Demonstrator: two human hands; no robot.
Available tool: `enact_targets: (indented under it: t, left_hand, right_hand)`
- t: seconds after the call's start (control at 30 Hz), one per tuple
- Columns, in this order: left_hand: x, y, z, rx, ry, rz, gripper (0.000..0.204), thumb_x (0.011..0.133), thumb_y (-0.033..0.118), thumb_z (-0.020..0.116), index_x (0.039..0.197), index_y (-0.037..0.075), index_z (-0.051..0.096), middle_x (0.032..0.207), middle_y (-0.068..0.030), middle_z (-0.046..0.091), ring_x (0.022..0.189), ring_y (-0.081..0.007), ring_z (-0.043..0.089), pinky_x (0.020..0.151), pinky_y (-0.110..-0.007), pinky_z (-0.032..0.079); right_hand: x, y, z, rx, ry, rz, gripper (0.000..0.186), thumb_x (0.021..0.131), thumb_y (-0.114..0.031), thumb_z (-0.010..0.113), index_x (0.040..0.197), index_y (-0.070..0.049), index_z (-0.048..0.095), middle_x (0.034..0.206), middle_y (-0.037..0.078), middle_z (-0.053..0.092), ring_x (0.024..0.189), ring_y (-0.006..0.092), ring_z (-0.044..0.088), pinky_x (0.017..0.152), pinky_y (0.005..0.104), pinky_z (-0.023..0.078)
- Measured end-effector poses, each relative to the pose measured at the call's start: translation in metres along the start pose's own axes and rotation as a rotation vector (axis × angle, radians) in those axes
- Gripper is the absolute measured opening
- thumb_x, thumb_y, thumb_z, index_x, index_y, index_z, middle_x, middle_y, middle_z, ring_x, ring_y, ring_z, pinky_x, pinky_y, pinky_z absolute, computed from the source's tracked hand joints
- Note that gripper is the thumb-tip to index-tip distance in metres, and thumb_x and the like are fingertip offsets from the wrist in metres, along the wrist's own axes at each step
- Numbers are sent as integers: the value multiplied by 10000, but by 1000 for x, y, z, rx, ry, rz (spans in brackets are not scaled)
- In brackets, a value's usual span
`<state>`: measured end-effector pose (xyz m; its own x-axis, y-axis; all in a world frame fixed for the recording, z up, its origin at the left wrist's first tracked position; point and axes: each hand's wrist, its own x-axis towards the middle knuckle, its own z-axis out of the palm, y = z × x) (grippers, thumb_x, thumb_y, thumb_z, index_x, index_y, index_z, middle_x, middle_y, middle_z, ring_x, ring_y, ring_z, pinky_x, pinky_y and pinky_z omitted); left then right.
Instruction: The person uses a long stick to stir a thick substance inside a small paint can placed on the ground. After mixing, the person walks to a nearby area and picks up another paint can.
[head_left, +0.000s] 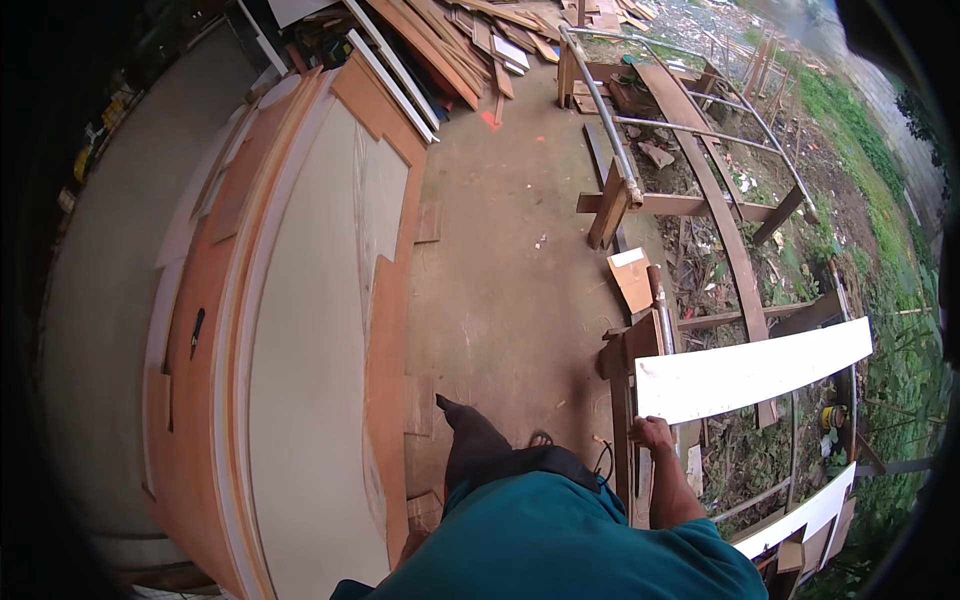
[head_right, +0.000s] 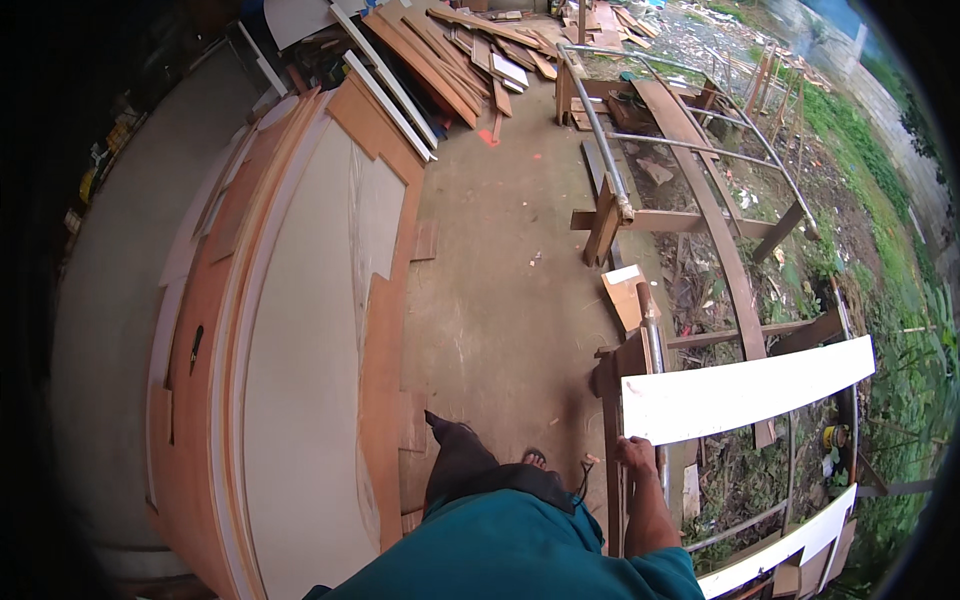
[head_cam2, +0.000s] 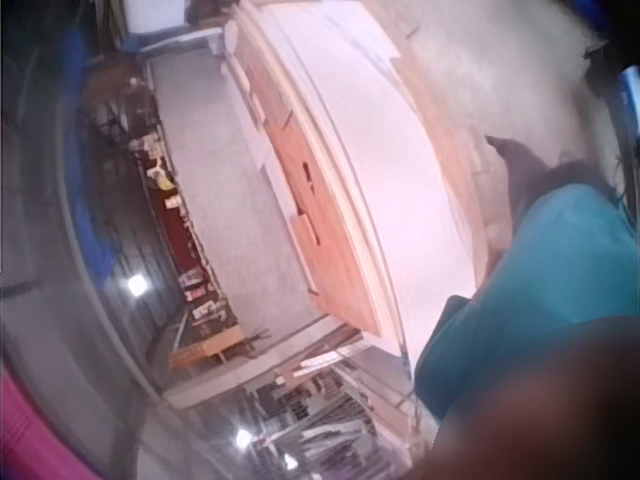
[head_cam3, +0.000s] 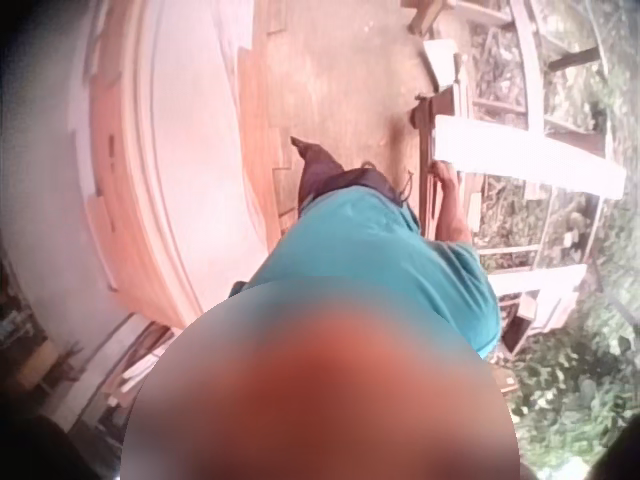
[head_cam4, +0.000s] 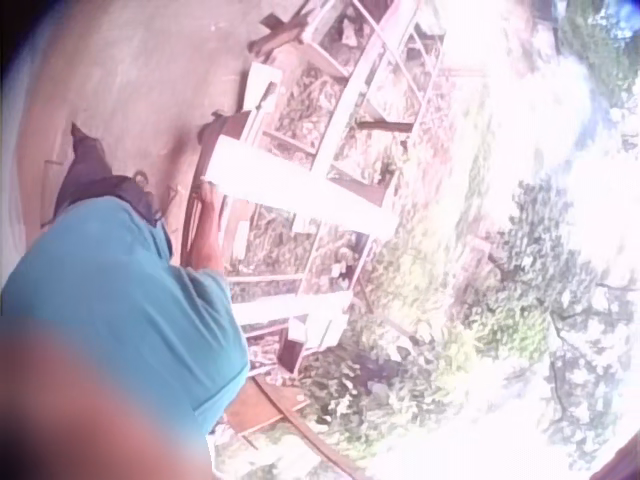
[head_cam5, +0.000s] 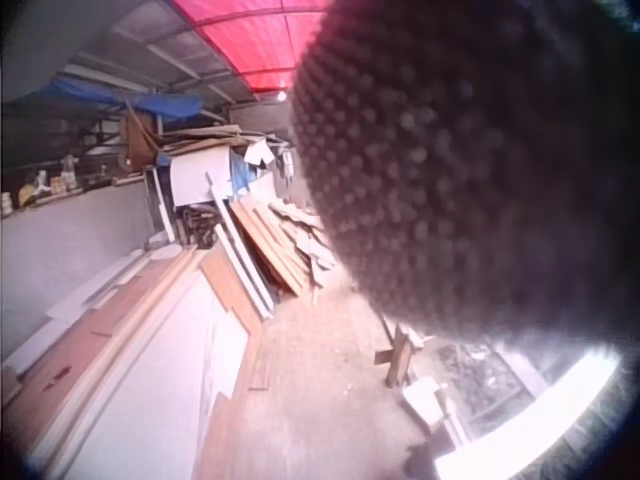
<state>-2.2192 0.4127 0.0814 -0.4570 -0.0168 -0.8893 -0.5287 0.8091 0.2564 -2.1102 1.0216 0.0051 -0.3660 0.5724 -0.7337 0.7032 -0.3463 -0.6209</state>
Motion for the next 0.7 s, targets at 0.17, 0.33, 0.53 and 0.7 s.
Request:
enact_targets:
  t: [0.17,0.33,0.53,0.7]
  left_hand:
    - [91,128,-39,109,13,197,205,878,183,736,1007,24,732,905,-135,743,815,-244,700,726,-361,553]
    - [219,264,-131,-60,96,226,202,842,158,783,965,8,726,871,-126,733,782,-196,691,678,-339,552]
    - [332,464,-311,-233,279,175,150,911,135,706,994,16,667,828,-98,693,632,-186,660,543,-317,533]
    - [320,663,-393,-140,290,551,187,925,175,694,1024,27,636,723,-63,660,614,-143,651,507,-300,522]
  right_hand:
    - [78,-81,25,-6,17,-25,307,929,-271,686,950,36,676,793,138,715,677,227,708,582,329,555]
    - [110,-115,77,-1098,-232,-3,160,859,-250,702,938,-112,718,892,40,734,845,221,722,713,337,578]
    - [97,-185,141,-12,47,375,139,883,-131,702,971,-24,712,818,86,725,683,192,723,546,300,551]
    - [140,-264,185,-144,39,331,184,912,-185,669,962,-11,702,811,112,725,676,200,702,577,321,554]
